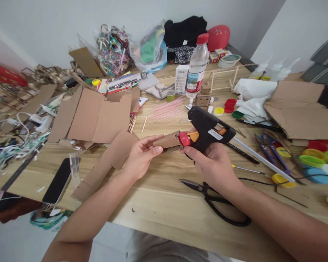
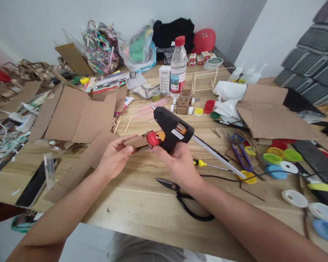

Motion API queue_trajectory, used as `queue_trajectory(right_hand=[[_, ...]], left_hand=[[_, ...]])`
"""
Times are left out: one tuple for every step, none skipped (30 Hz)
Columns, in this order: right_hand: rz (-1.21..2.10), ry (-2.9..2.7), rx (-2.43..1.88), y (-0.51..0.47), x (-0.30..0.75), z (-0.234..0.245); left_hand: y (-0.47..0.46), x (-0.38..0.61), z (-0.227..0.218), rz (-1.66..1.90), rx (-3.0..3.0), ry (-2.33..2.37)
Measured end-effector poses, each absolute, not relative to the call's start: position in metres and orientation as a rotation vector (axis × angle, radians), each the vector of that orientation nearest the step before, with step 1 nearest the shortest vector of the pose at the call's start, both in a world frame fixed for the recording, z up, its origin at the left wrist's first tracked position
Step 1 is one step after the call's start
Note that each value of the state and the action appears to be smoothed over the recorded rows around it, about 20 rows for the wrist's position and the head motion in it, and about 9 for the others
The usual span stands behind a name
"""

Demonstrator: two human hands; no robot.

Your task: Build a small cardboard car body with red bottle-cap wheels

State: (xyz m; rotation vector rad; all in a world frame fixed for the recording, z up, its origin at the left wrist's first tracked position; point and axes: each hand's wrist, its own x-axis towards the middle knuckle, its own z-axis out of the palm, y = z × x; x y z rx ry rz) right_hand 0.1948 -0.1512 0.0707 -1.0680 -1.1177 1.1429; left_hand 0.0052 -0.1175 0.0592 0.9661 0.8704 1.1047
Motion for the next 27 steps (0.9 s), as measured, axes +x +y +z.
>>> queue_trajectory(right_hand=[[1.134,-1.116,-1.06,-0.1509,0.1941,0.0698],[1.13,-1.111,-1.051,-0.1507,0.1934,0.0691],[1.136,-1.105,-1.044,-0.1506,0.1929,0.0686],[1.147,-1.101,-1.041,-0.1507,0.1927,0.0684],[1.157,-1.099,-1.038,-0.1509,0.1927,0.0683],[1.168,-1.102,-1.037,-0.1513,0.1929,0.0683],[1.177,-1.107,-1.035,-0.1517,0.1932,0.0685],[1.181,-1.113,-1.032,-0.1521,0.1935,0.0687],[1.179,-1.118,-1.03,-0.1525,0.1939,0.0689],[1.174,-1.122,-1.029,-0.1528,0.1942,0.069],[1.168,-1.124,-1.031,-0.153,0.1944,0.0691],[1.163,-1.125,-1.035,-0.1532,0.1945,0.069],[1.159,-1.124,-1.038,-0.1533,0.1945,0.0688],[1.157,-1.123,-1.039,-0.1533,0.1945,0.0686],[1.156,-1.122,-1.039,-0.1533,0.1944,0.0682],[1.156,-1.122,-1.037,-0.1532,0.1942,0.0678],[1.154,-1.124,-1.034,-0.1531,0.194,0.0674],[1.152,-1.127,-1.031,-0.153,0.1937,0.0671],[1.148,-1.127,-1.027,-0.1529,0.1933,0.0669],[1.145,-1.127,-1.025,-0.1528,0.1929,0.0668],[1.142,-1.122,-1.024,-0.1527,0.1925,0.0668],[1.14,-1.116,-1.024,-0.1527,0.1922,0.0669],[1.14,-1.11,-1.027,-0.1526,0.1919,0.0671],[1.139,-1.104,-1.032,-0.1527,0.1916,0.0673],[1.139,-1.101,-1.037,-0.1528,0.1915,0.0675],[1.14,-1.099,-1.039,-0.1529,0.1915,0.0677],[1.138,-1.096,-1.038,-0.153,0.1915,0.0678]], left_hand=[[-0.1176,0.0055,0.0596,1.106,0.962,0.868],[-0.1176,0.0056,0.0599,1.108,0.959,0.868],[-0.1176,0.0057,0.0601,1.11,0.958,0.871],[-0.1176,0.0056,0.0601,1.113,0.958,0.877],[-0.1176,0.0053,0.06,1.115,0.958,0.885],[-0.1176,0.0049,0.0597,1.117,0.959,0.893],[-0.1175,0.0045,0.0595,1.118,0.959,0.9],[-0.1176,0.0042,0.0593,1.118,0.961,0.904],[-0.1176,0.0039,0.0591,1.117,0.965,0.906],[-0.1177,0.0038,0.059,1.118,0.969,0.905],[-0.1178,0.0039,0.0591,1.118,0.975,0.905],[-0.118,0.0041,0.0592,1.117,0.98,0.906],[-0.1182,0.0044,0.0593,1.119,0.985,0.908],[-0.1183,0.0048,0.0595,1.12,0.987,0.909],[-0.1185,0.0052,0.0596,1.123,0.987,0.908],[-0.1187,0.0055,0.0597,1.126,0.987,0.908],[-0.1188,0.0057,0.0598,1.13,0.986,0.909],[-0.1189,0.0058,0.0599,1.133,0.984,0.912],[-0.1189,0.0059,0.06,1.136,0.983,0.916],[-0.119,0.0059,0.0602,1.136,0.983,0.92],[-0.119,0.0059,0.0604,1.135,0.983,0.921],[-0.1191,0.006,0.0607,1.133,0.983,0.92],[-0.1192,0.0061,0.0611,1.13,0.983,0.917],[-0.1192,0.0062,0.0614,1.128,0.981,0.913],[-0.1193,0.0063,0.0618,1.125,0.978,0.909],[-0.1194,0.0065,0.0622,1.122,0.976,0.906],[-0.1195,0.0066,0.0625,1.12,0.974,0.903]])
